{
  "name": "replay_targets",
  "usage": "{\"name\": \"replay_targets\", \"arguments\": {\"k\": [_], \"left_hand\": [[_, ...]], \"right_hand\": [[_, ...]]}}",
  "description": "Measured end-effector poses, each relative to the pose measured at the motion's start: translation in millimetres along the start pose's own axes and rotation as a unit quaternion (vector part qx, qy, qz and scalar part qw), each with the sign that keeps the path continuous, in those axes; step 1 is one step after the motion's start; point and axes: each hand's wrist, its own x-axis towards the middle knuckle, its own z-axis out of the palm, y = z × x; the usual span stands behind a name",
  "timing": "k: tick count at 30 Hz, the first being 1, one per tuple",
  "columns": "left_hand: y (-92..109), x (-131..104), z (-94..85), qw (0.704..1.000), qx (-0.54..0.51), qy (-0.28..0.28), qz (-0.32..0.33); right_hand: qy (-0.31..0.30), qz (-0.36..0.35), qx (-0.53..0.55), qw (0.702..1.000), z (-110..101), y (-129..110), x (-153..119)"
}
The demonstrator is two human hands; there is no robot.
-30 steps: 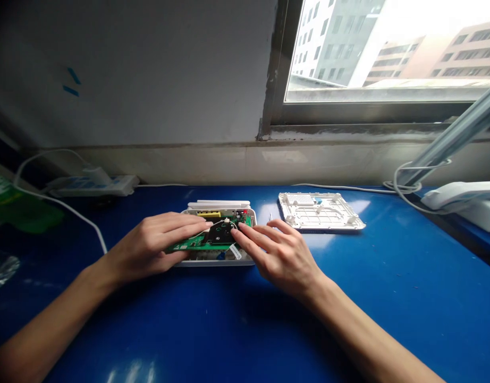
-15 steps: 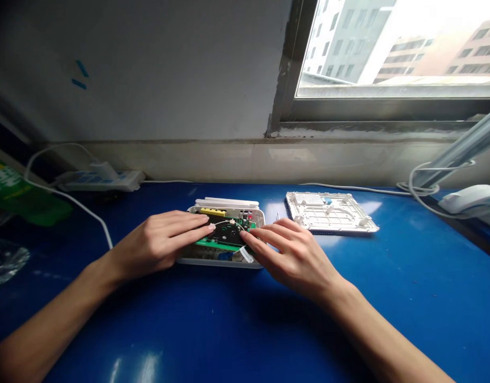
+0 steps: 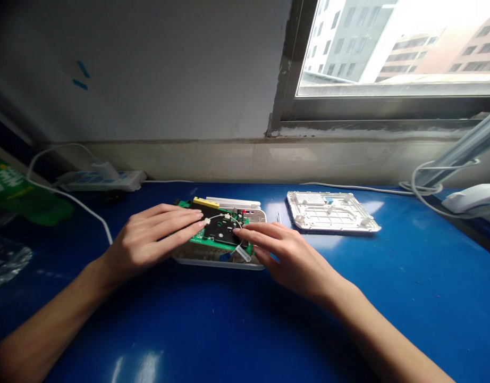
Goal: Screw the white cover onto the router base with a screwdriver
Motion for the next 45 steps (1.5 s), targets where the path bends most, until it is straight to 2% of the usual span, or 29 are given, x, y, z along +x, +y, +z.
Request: {"name": "replay_targets", "arguments": {"k": [2, 5, 9, 12, 14, 16, 19, 23, 25, 27, 30, 33, 34, 36, 38, 39, 41, 45], "left_hand": [[0.2, 0.1, -0.3, 1.000, 0.006, -0.001, 0.004], [2.6, -0.4, 2.8, 0.999, 0.030, 0.028, 0.004], [6.3, -1.0, 7.3, 0.997, 0.053, 0.056, -0.003], [6.8, 0.0, 7.4, 0.996, 0.065, 0.057, -0.007], [6.1, 0.6, 7.2, 0.996, 0.068, 0.059, -0.005], [5.1, 0.8, 7.3, 0.996, 0.066, 0.062, -0.003], [3.6, 0.6, 7.1, 0.996, 0.059, 0.062, -0.005], [2.8, 1.0, 5.1, 0.998, 0.042, 0.035, -0.015], [3.3, 1.1, 5.3, 0.998, 0.037, 0.028, -0.049], [4.3, 0.8, 7.3, 0.991, 0.017, 0.027, -0.128], [6.2, 0.0, 11.0, 0.955, -0.075, 0.028, -0.287], [8.0, 0.3, 12.1, 0.889, -0.273, 0.026, -0.366], [8.5, 1.1, 12.1, 0.856, -0.358, 0.029, -0.372], [9.2, 3.7, 12.2, 0.770, -0.505, 0.059, -0.385], [9.5, 7.0, 13.3, 0.689, -0.573, 0.104, -0.431], [9.5, 8.5, 14.3, 0.662, -0.580, 0.120, -0.459], [9.4, 10.3, 16.9, 0.639, -0.575, 0.130, -0.495], [9.8, 10.3, 19.9, 0.643, -0.570, 0.114, -0.499]], "right_hand": [[-0.006, 0.034, 0.059, 0.998, -2.5, 0.3, -0.2], [0.009, 0.093, 0.144, 0.985, -6.1, 0.1, 2.0], [0.066, 0.221, 0.301, 0.926, -4.2, -1.9, 12.9], [0.117, 0.301, 0.334, 0.885, -0.4, 1.3, 25.1], [0.116, 0.344, 0.374, 0.853, 1.5, 7.2, 33.2], [0.082, 0.363, 0.418, 0.829, 2.8, 14.4, 40.3], [0.045, 0.364, 0.437, 0.821, 4.0, 21.8, 47.1], [0.060, 0.354, 0.462, 0.811, 3.2, 21.4, 47.6], [0.073, 0.348, 0.467, 0.809, 1.6, 18.9, 45.5], [0.093, 0.336, 0.476, 0.807, 0.1, 17.1, 43.2], [0.126, 0.314, 0.498, 0.798, 0.0, 17.8, 40.3], [0.155, 0.301, 0.502, 0.796, 1.1, 22.0, 37.6], [0.162, 0.296, 0.502, 0.796, 1.2, 23.6, 36.6], [0.170, 0.282, 0.506, 0.797, 1.0, 26.2, 34.3], [0.169, 0.267, 0.510, 0.800, 0.4, 27.7, 31.8], [0.167, 0.261, 0.510, 0.802, 0.2, 27.9, 30.7], [0.161, 0.249, 0.507, 0.810, 0.2, 27.7, 29.0], [0.157, 0.232, 0.491, 0.825, 0.7, 25.5, 28.4]]}}
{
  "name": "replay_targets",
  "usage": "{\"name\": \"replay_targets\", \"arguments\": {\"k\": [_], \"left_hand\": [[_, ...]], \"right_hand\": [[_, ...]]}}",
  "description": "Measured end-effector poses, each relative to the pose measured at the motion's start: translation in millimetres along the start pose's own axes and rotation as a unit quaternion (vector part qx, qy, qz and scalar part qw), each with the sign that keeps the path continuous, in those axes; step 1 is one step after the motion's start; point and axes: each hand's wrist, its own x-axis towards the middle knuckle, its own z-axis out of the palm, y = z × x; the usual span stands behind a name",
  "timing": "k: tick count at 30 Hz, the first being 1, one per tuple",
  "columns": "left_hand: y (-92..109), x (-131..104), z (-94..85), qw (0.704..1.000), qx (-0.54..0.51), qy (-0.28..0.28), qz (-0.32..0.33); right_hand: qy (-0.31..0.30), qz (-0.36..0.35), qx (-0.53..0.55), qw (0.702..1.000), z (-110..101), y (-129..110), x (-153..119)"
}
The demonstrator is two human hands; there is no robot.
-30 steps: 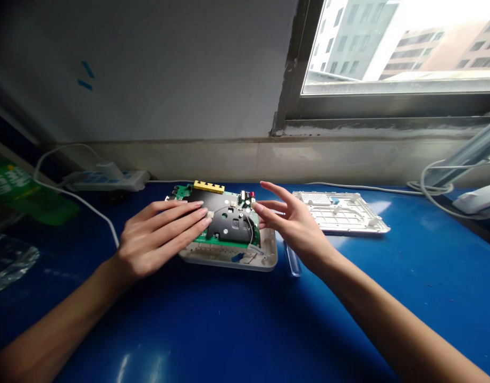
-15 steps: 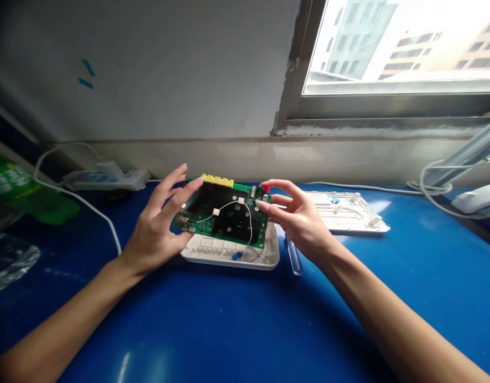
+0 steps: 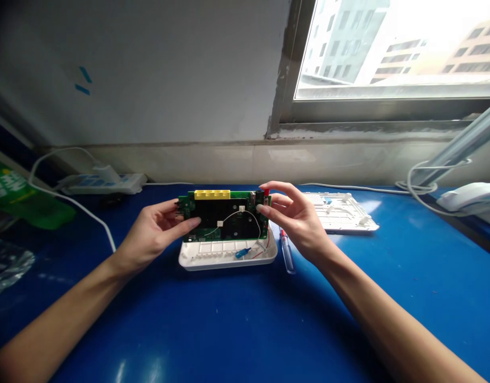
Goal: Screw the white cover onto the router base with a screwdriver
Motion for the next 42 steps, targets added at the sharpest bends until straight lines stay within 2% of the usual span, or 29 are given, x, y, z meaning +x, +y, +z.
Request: {"name": "replay_targets", "arguments": {"k": [6, 10, 14, 20, 23, 28, 36, 39, 42], "left_hand": [[3.1, -0.7, 1.7, 0.999, 0.009, 0.025, 0.018], [3.0, -2.4, 2.6, 0.998, 0.033, 0.035, 0.047], [-0.4, -5.6, 2.5, 0.992, 0.088, 0.018, 0.092], [0.6, -7.2, -0.4, 0.981, 0.130, -0.039, 0.140], [3.2, -7.6, -2.4, 0.964, 0.171, -0.063, 0.195], [5.1, -7.6, -5.5, 0.936, 0.216, -0.081, 0.267], [7.9, -11.8, -4.4, 0.928, 0.251, -0.086, 0.263], [6.5, -13.7, 1.0, 0.928, 0.276, -0.050, 0.245], [6.6, -15.3, 7.1, 0.941, 0.277, -0.019, 0.194]], "right_hand": [[-0.008, 0.005, -0.071, 0.997, -2.9, -4.8, -3.1], [-0.043, -0.055, -0.173, 0.982, -10.6, -0.4, -4.9], [-0.037, -0.094, -0.270, 0.958, -16.4, 1.5, -5.5], [-0.051, -0.112, -0.298, 0.947, -20.3, -2.9, -4.9], [-0.070, -0.112, -0.277, 0.952, -22.0, -1.1, -3.1], [-0.058, -0.126, -0.242, 0.960, -22.9, 0.6, -0.9], [-0.048, -0.100, -0.249, 0.962, -24.2, -2.6, -1.4], [-0.025, -0.076, -0.267, 0.960, -24.3, -1.6, -2.9], [-0.003, -0.054, -0.265, 0.963, -21.6, 0.5, -3.4]]}}
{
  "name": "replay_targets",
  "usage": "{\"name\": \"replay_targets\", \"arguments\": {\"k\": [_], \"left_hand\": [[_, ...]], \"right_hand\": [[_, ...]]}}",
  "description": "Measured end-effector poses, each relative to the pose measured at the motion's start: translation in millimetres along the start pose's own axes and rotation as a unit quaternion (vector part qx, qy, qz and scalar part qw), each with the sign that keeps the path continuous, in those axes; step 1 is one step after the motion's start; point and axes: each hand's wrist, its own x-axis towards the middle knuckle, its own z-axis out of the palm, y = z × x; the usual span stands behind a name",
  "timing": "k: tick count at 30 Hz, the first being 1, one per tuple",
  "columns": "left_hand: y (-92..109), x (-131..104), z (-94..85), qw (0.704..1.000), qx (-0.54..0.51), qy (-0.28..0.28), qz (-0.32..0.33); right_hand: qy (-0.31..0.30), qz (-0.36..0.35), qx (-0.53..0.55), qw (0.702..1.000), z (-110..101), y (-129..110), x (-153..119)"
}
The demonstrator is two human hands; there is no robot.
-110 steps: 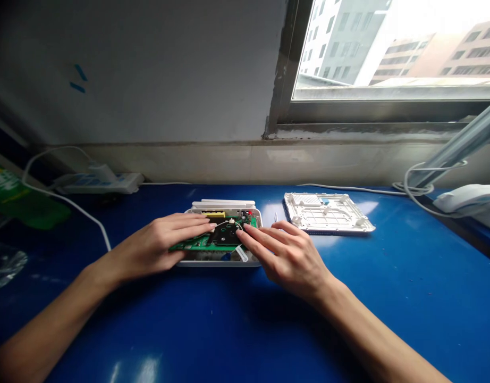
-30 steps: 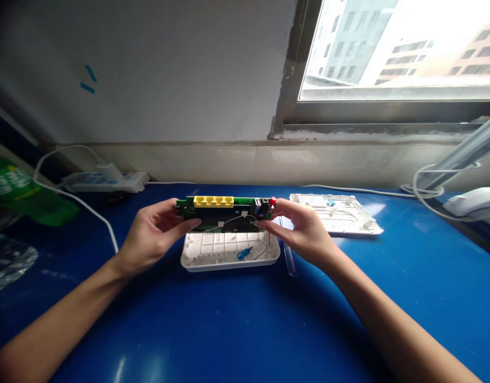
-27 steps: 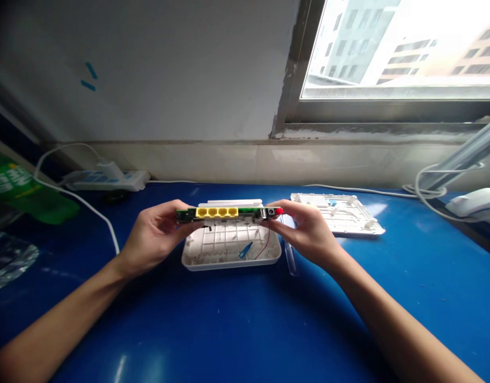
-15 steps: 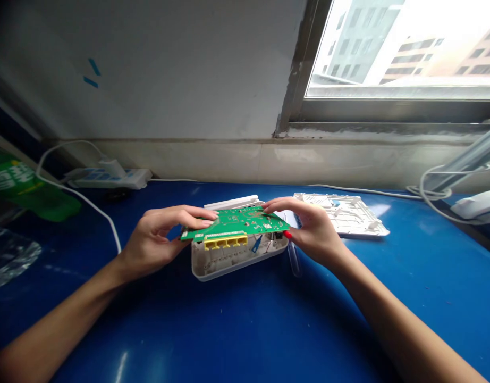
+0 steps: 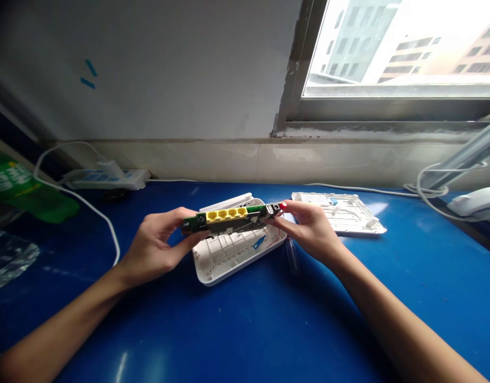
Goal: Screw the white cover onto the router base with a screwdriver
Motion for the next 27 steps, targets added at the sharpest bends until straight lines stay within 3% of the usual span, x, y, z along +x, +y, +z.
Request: {"name": "replay_targets", "arguments": {"k": [4, 9, 14, 16, 20, 23, 27], "left_hand": [[4.9, 1.1, 3.9, 0.991, -0.106, 0.008, -0.086], [4.2, 5.9, 3.8, 0.943, -0.262, 0.015, -0.203], [-7.6, 10.9, -5.4, 0.927, -0.283, -0.001, -0.244], [-11.6, 11.9, -10.8, 0.935, -0.268, -0.010, -0.232], [-10.8, 11.8, -22.8, 0.965, -0.202, -0.004, -0.168], [-5.6, 11.7, -33.6, 0.988, -0.136, -0.017, -0.070], [-1.8, 13.8, -45.7, 0.991, -0.041, -0.098, 0.079]], "right_hand": [[-0.004, 0.044, 0.073, 0.996, 6.2, -5.5, 1.1], [-0.040, 0.117, 0.088, 0.988, 10.0, -17.1, 0.4], [-0.123, 0.152, 0.143, 0.970, 13.1, -26.3, -0.9], [-0.144, 0.137, 0.143, 0.970, 13.4, -28.5, -1.4], [-0.113, 0.053, 0.034, 0.992, 10.9, -29.6, -2.4], [-0.099, -0.034, -0.032, 0.994, 8.8, -29.4, -2.7], [-0.089, -0.187, -0.137, 0.969, 9.0, -26.0, -3.2]]}}
